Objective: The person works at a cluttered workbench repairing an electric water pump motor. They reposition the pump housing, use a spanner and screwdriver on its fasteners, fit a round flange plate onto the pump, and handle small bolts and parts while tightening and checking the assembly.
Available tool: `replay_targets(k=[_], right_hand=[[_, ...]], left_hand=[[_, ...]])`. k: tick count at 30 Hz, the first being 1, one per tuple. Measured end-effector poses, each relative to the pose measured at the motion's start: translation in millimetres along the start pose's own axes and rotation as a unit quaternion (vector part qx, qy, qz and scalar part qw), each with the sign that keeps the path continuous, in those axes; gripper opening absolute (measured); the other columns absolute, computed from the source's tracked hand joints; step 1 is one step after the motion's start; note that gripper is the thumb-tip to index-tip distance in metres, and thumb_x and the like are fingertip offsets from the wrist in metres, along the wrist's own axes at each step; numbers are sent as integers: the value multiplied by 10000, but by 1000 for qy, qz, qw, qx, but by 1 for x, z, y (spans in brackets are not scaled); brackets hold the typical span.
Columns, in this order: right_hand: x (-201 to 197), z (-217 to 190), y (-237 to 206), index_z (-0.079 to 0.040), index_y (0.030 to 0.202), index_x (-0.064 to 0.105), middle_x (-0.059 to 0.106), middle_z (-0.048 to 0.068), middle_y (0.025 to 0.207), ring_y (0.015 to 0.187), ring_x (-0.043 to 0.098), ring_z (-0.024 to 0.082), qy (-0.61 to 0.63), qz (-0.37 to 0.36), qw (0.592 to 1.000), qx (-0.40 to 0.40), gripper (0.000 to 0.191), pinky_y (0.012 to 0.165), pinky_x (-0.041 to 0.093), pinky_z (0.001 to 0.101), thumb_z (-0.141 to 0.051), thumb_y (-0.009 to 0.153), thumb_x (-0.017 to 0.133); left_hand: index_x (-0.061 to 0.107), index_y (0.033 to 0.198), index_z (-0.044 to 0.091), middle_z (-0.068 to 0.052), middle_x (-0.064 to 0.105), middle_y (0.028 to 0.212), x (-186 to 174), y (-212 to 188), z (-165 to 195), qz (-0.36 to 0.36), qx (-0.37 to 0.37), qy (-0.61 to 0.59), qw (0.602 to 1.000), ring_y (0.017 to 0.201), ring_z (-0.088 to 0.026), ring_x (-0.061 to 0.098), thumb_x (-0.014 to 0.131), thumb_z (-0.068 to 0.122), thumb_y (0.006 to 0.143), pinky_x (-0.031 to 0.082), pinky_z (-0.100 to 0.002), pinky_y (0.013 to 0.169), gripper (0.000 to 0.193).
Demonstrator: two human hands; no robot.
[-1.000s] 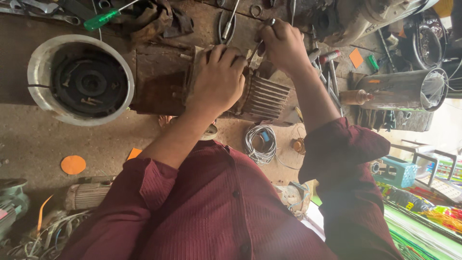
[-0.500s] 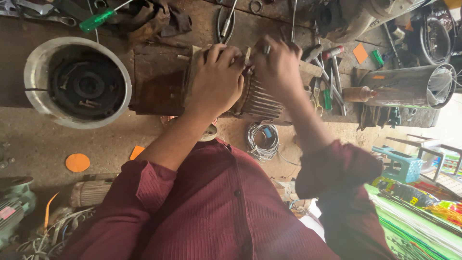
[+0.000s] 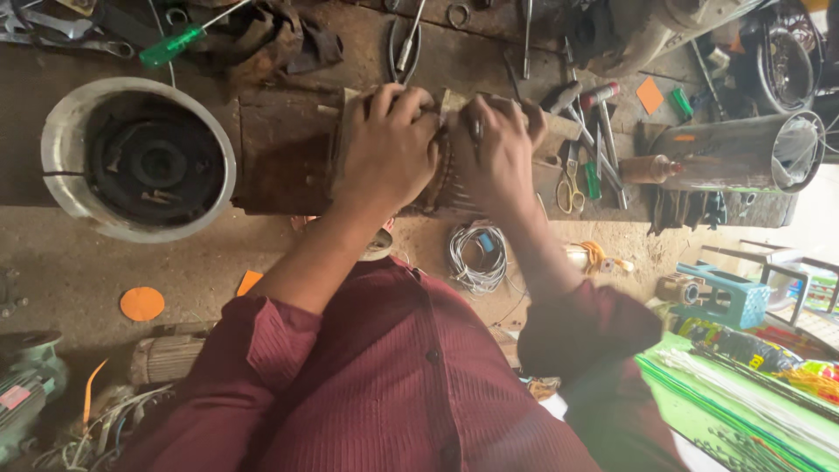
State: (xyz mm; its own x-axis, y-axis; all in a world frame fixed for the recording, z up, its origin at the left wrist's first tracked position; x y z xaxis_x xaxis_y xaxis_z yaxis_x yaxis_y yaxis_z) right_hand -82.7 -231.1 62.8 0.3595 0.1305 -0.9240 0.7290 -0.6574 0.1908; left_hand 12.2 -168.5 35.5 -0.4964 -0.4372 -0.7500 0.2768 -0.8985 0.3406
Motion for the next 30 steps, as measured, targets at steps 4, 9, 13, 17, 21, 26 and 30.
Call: replay_targets(k=[4,9,13,17,21,26,30], right_hand=[[-2,-32,-58,-79,1146,698,717,88,1088,1158,592,324,-44,105,992,-48,220,1115,230,562,-158,946,650],[-26,-5,-70,-129,1047,657,705,51,1054,1108,603,324,-52,153,986,-48,102,1103,306,467,-80,957,652],[-37,7,-22,30,1123,631,637,174,1179,1039,608,380,-75,152,969,-179,98,1006,420,519,-50,1088,587],[5,29,31,-66,947,747,713,100,1023,974,661,341,-44,-41,992,-112,203,840,425,534,-110,1042,573],[43,73,46,-167,1025,741,729,81,1057,1015,698,266,72,-190,972,119,228,908,516,391,-249,1088,538],[88,29,46,-59,911,784,703,80,1263,1126,671,273,-367,-256,777,-444,517,946,540,319,-175,409,746],[94,45,74,-65,1200,724,696,153,1187,1122,658,363,-160,-336,877,-303,549,972,530,392,-64,653,674]], left_hand=[[756,988,123,-25,626,1183,-6,-6,1,8,-1,-11,1000,1230,-281,529,709,179,877,394,-541,1036,133],[720,1055,111,-20,624,1206,-3,-6,3,6,13,0,1000,1227,-272,530,707,180,894,411,-521,1036,175],[677,1177,120,-36,610,1236,-3,-12,6,21,23,27,999,1239,-273,516,724,201,876,403,-527,1055,315],[692,1177,132,-62,605,1271,2,-16,2,14,14,10,1000,1260,-294,503,737,212,852,392,-529,1043,338],[734,1151,140,-69,600,1277,6,-16,-3,9,12,22,1000,1266,-284,495,732,238,868,392,-539,1063,299],[767,1100,119,-79,597,1253,9,-13,-3,-4,16,25,1000,1268,-302,484,729,267,866,386,-553,1041,280],[771,1073,127,-35,612,1247,11,-10,-2,-20,3,6,1000,1284,-277,492,727,231,886,384,-544,1074,218]])
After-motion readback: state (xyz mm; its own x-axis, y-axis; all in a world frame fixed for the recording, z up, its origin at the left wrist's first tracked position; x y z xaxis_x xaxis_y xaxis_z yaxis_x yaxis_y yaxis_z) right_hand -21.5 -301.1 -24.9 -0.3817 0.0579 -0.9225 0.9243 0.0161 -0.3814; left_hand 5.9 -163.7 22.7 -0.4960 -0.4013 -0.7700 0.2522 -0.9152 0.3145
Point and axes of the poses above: each hand's wrist, its own y-axis towards the middle knuckle, its own x-axis out of the palm, z = x × y, the point moved 10 cm from there along y, towards the middle knuckle
